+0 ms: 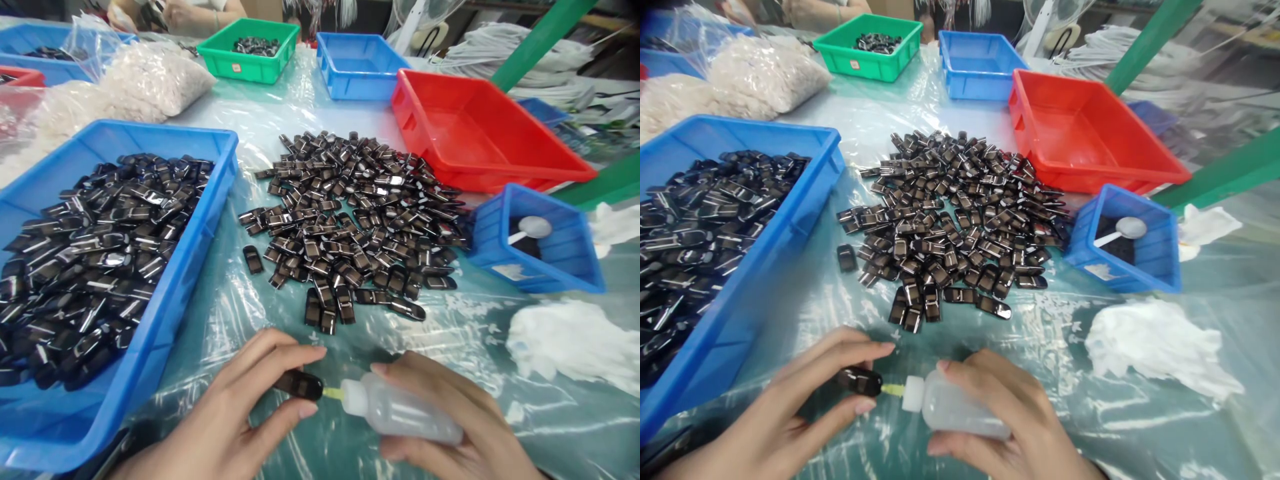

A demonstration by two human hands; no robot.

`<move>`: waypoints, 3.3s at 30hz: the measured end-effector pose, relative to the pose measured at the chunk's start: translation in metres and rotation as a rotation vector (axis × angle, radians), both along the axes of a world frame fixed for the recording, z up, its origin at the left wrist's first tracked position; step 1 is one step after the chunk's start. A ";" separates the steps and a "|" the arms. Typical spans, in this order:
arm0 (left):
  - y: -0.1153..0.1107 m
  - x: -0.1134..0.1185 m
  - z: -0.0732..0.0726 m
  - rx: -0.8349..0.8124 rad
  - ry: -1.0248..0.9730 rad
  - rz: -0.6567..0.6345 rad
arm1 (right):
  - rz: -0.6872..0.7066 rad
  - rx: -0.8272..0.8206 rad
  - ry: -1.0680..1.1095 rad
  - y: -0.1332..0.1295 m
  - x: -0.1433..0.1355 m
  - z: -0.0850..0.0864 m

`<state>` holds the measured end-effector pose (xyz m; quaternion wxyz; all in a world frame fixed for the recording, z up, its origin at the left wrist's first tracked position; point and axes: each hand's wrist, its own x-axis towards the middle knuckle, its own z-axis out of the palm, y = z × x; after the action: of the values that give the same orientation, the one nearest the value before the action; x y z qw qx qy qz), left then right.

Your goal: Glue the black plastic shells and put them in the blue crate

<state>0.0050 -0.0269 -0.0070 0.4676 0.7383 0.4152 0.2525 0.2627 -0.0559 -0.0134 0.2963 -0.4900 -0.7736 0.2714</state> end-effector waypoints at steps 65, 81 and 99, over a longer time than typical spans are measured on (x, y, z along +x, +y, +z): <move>0.004 -0.003 0.008 -0.171 0.126 0.328 | -0.268 0.025 0.050 0.002 0.003 0.001; 0.004 -0.002 -0.004 -0.229 -0.012 0.268 | -0.057 0.309 -0.069 -0.005 -0.030 0.003; -0.002 -0.001 -0.002 -0.204 -0.077 0.231 | -0.101 0.338 -0.364 0.030 -0.077 -0.008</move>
<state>0.0042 -0.0284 -0.0090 0.5236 0.6242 0.5026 0.2890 0.1861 -0.0262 -0.0215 0.2432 -0.5126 -0.8229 0.0306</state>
